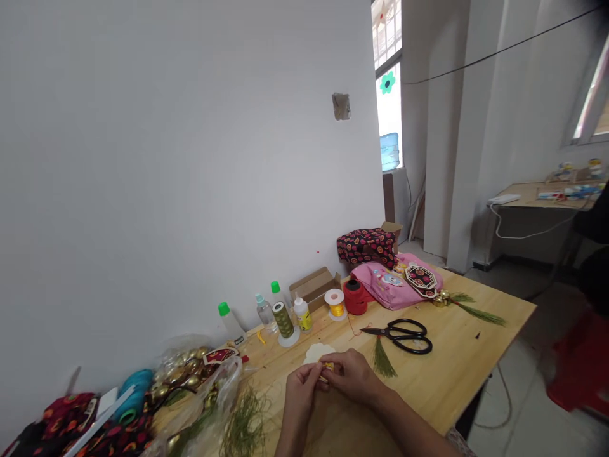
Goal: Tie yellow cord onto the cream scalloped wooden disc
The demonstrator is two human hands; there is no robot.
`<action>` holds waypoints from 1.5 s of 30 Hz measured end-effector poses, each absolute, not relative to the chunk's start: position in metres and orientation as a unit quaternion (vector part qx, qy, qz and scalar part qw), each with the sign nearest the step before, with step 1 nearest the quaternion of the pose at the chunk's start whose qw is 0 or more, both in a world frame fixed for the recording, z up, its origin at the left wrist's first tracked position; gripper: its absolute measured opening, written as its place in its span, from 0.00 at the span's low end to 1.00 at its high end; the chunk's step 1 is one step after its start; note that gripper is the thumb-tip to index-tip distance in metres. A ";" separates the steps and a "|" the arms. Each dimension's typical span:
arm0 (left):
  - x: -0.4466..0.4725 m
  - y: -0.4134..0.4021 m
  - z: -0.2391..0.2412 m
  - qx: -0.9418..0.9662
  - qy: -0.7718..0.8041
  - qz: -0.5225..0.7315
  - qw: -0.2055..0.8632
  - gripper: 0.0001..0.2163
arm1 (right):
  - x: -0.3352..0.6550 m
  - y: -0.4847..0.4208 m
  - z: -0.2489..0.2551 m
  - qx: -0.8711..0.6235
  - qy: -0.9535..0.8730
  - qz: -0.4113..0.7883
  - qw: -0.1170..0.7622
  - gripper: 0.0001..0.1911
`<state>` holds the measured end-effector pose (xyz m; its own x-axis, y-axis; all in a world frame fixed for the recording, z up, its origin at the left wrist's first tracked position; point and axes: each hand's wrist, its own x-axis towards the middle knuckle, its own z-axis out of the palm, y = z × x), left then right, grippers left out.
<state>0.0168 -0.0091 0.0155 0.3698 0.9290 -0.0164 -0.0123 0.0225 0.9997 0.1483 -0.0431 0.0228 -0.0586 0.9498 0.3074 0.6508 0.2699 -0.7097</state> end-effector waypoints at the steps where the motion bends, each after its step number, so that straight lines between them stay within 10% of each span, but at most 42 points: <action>1: 0.016 -0.009 0.016 0.584 0.406 0.400 0.578 0.12 | 0.149 -0.043 0.024 -0.576 -0.702 0.188 0.374 0.12; 13: 0.008 -0.009 0.023 0.690 0.441 0.350 0.454 0.13 | 0.149 -0.040 0.018 -0.606 -0.698 0.156 0.349 0.10; 45: 0.013 -0.006 0.017 0.543 0.418 0.442 0.579 0.12 | 0.145 -0.043 0.020 -0.598 -0.704 0.133 0.360 0.08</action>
